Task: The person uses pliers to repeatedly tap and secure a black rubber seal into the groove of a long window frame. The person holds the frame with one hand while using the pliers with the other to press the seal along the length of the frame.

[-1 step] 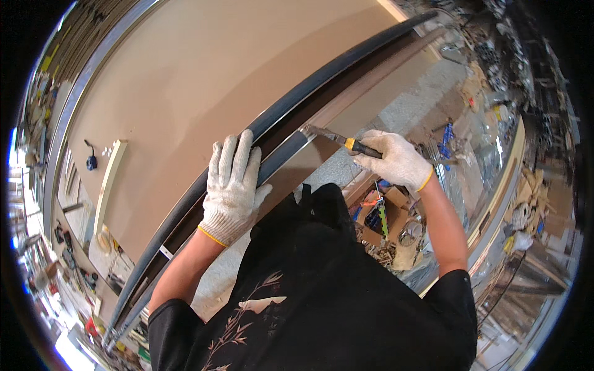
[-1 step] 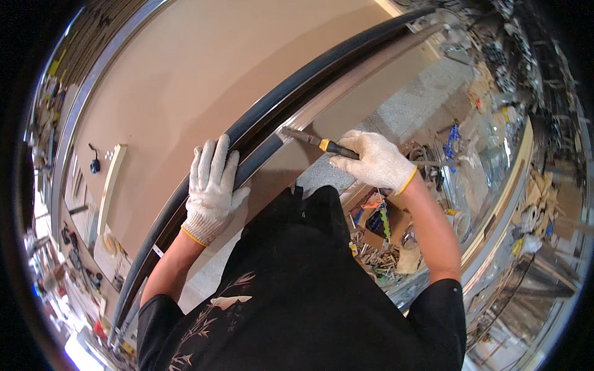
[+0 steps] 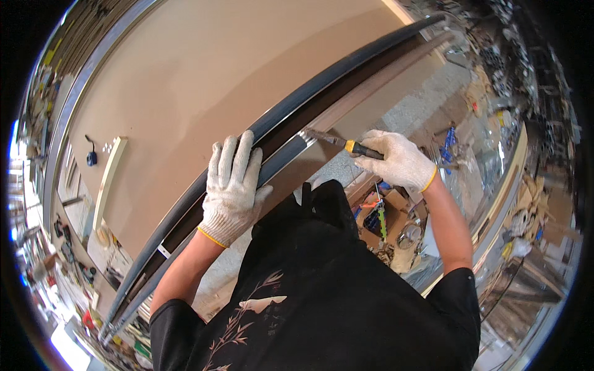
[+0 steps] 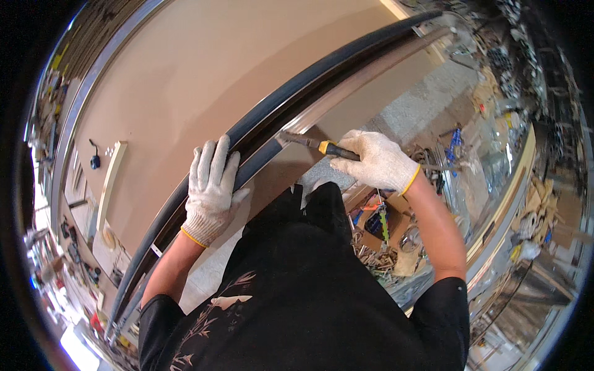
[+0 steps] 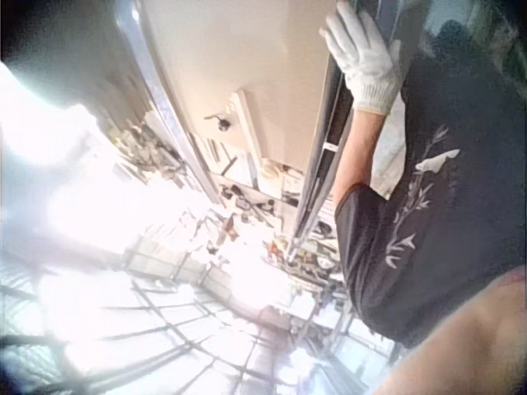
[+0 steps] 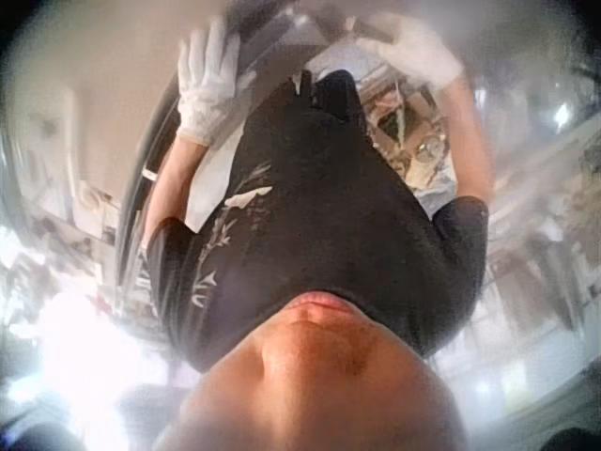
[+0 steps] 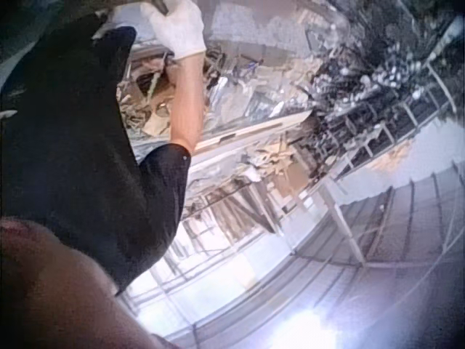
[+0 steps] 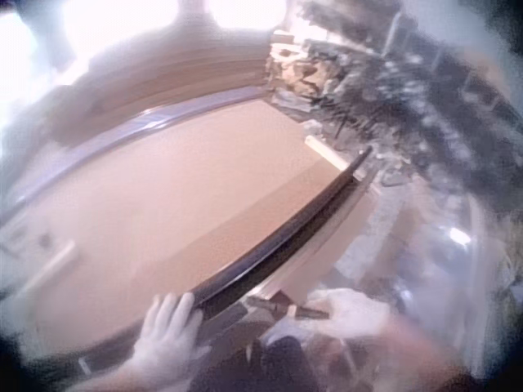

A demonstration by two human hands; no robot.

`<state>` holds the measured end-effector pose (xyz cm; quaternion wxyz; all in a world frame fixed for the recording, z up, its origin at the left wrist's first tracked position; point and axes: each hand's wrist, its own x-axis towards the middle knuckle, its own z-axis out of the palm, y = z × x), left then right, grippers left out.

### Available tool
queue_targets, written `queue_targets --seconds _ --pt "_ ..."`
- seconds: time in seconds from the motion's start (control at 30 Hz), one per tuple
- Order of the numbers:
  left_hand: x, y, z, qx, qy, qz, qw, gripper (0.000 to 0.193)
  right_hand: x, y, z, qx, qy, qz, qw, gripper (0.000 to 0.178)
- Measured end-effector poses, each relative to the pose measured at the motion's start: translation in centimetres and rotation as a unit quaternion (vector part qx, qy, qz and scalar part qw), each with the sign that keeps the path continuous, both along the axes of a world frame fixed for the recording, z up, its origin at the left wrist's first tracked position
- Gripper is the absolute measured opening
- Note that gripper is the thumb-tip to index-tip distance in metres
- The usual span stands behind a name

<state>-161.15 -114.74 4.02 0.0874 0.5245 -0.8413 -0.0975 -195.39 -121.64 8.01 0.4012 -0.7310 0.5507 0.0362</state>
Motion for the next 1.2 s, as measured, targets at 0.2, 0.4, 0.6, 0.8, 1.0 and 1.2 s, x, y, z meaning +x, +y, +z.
queue_targets --seconds 0.2,0.4,0.6,0.8,1.0,1.2 --pt "-2.4 -1.1 0.0 0.007 -0.05 0.056 0.997 0.072 -0.7 -8.8 1.2 0.035 0.026 0.231 0.972 0.047" --pt "-2.8 -1.4 1.1 -0.025 -0.098 0.082 0.992 0.078 1.4 -14.0 2.5 0.068 0.021 0.419 0.905 0.048" --pt "-4.1 0.1 -0.3 -0.094 -0.057 0.321 0.941 0.075 5.1 -16.6 2.1 0.053 0.025 0.552 0.832 0.048" --pt "-4.8 1.5 1.2 -0.182 -0.04 0.389 0.902 0.042 6.2 -16.9 2.0 0.025 -0.133 0.626 0.768 0.054" --pt "-8.9 1.2 -5.6 -0.292 -0.03 0.541 0.788 0.019 3.9 -17.5 1.1 0.045 0.011 0.575 0.817 0.053" --pt "-12.7 -1.6 -5.6 -0.28 -0.054 0.568 0.772 0.029 0.0 -20.5 0.0 -0.052 -0.036 0.621 0.781 0.046"
